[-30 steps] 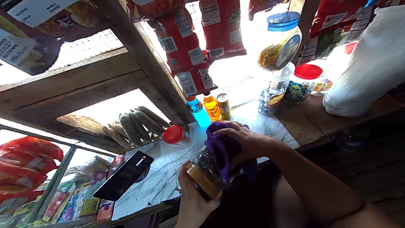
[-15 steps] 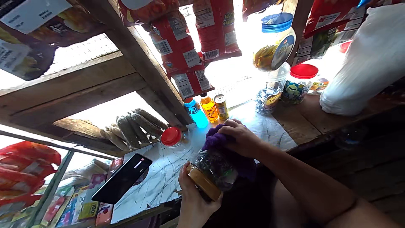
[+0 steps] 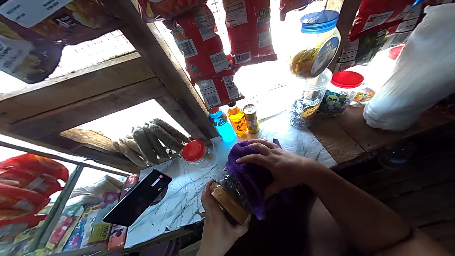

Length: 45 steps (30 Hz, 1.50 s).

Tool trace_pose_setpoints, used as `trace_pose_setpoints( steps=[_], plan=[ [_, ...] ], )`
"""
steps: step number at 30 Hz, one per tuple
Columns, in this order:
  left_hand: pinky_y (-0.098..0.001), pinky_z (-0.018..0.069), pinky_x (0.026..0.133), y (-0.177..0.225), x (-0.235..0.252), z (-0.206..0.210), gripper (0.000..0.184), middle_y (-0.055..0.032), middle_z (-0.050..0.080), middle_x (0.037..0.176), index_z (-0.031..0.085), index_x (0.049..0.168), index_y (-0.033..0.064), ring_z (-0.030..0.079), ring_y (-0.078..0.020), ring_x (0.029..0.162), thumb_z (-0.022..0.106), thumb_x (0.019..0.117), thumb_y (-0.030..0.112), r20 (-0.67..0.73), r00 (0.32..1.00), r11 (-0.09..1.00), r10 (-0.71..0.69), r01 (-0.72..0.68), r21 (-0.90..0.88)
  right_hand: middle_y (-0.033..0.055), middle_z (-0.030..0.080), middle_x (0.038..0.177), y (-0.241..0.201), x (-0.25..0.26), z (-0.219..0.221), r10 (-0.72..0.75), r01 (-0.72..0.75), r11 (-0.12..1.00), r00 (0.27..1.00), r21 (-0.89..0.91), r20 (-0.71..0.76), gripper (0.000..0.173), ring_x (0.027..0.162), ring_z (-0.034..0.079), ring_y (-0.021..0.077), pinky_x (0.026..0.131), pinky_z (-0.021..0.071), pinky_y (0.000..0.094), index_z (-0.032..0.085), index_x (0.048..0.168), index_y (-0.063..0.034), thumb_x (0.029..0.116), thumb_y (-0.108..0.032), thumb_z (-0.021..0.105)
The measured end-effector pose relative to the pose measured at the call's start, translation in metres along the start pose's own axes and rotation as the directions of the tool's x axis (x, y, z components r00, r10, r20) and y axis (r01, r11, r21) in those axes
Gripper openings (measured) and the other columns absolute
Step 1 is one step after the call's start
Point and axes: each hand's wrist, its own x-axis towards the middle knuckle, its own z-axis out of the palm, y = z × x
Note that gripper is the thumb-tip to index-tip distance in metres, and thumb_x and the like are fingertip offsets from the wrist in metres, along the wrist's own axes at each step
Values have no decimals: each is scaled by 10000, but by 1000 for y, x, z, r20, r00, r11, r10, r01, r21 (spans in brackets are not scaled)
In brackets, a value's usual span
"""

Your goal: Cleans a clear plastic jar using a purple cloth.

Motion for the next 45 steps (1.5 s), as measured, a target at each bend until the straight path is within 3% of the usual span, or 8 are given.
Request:
trace_pose_setpoints(
  steps=[5, 17, 20, 23, 26, 29, 37, 45],
  plan=[
    [-325, 416, 1122, -1, 1, -1, 1403, -312, 373, 1485, 67, 1559, -11, 467, -225, 1374, 871, 569, 573, 12, 1000, 1000, 17, -17, -8, 106, 577, 1395, 0, 1, 5, -2, 2, 1000, 994, 2, -109, 763, 1400, 426, 354, 1106, 368, 607, 592, 1385, -257, 712, -478, 875],
    [-307, 367, 1150, 7, 0, 1, 1376, -296, 362, 1492, 113, 1552, 9, 430, -222, 1398, 861, 553, 588, -8, 1000, 999, 28, -28, 24, 49, 672, 1033, -3, 10, 20, -1, -1, 1000, 922, -5, -388, 215, 1086, 606, 247, 948, 450, 519, 712, 1045, -117, 865, -236, 709],
    [-306, 355, 1156, 7, -1, 2, 1381, -311, 353, 1491, 107, 1546, -8, 420, -231, 1404, 861, 552, 584, -11, 1000, 1000, 12, -12, 26, 57, 679, 1116, 3, 11, 20, -73, 58, 997, 936, -54, -345, 267, 1162, 596, 266, 1016, 431, 544, 701, 1129, -142, 888, -256, 692],
    [-322, 370, 1153, 3, -2, 1, 1403, -332, 359, 1486, 72, 1555, -33, 436, -234, 1396, 857, 570, 586, -3, 1000, 1000, 2, -2, 29, 72, 650, 1280, 7, 9, 18, -179, 161, 982, 956, -94, -232, 491, 1313, 540, 285, 1149, 326, 609, 631, 1306, -209, 865, -395, 742],
    [-335, 385, 1150, 0, -1, -1, 1433, -321, 369, 1484, 49, 1561, -17, 452, -223, 1387, 865, 565, 610, 9, 1000, 1000, 1, -1, 20, 95, 546, 1466, 0, 3, 15, -165, 154, 983, 981, -104, -106, 819, 1449, 408, 310, 1199, 208, 651, 517, 1458, -280, 757, -597, 801],
    [-326, 378, 1152, 0, -1, -1, 1446, -320, 363, 1487, 47, 1559, -17, 449, -210, 1389, 857, 557, 640, 6, 1000, 1000, -5, 5, 13, 126, 421, 1581, -13, -2, 13, -101, 99, 989, 995, -108, -18, 1002, 1513, 285, 370, 1190, 155, 688, 419, 1534, -321, 674, -565, 872],
    [-277, 383, 1130, 3, 2, 0, 1431, -346, 368, 1473, 42, 1557, -61, 465, -162, 1365, 825, 589, 645, -16, 999, 999, -29, 29, 14, 147, 424, 1576, -26, 0, 31, -27, 14, 995, 992, -103, -127, 1026, 1513, 282, 386, 1177, 135, 715, 428, 1529, -302, 638, -523, 885],
    [-294, 418, 1099, 6, 3, -2, 1439, -378, 336, 1488, 25, 1557, -80, 478, -188, 1361, 857, 562, 543, 2, 994, 994, -106, 106, -12, 99, 496, 1525, -31, 7, 41, -23, -6, 992, 973, -125, -229, 756, 1490, 346, 352, 1166, 180, 718, 489, 1483, -283, 816, -530, 748]
  ],
)
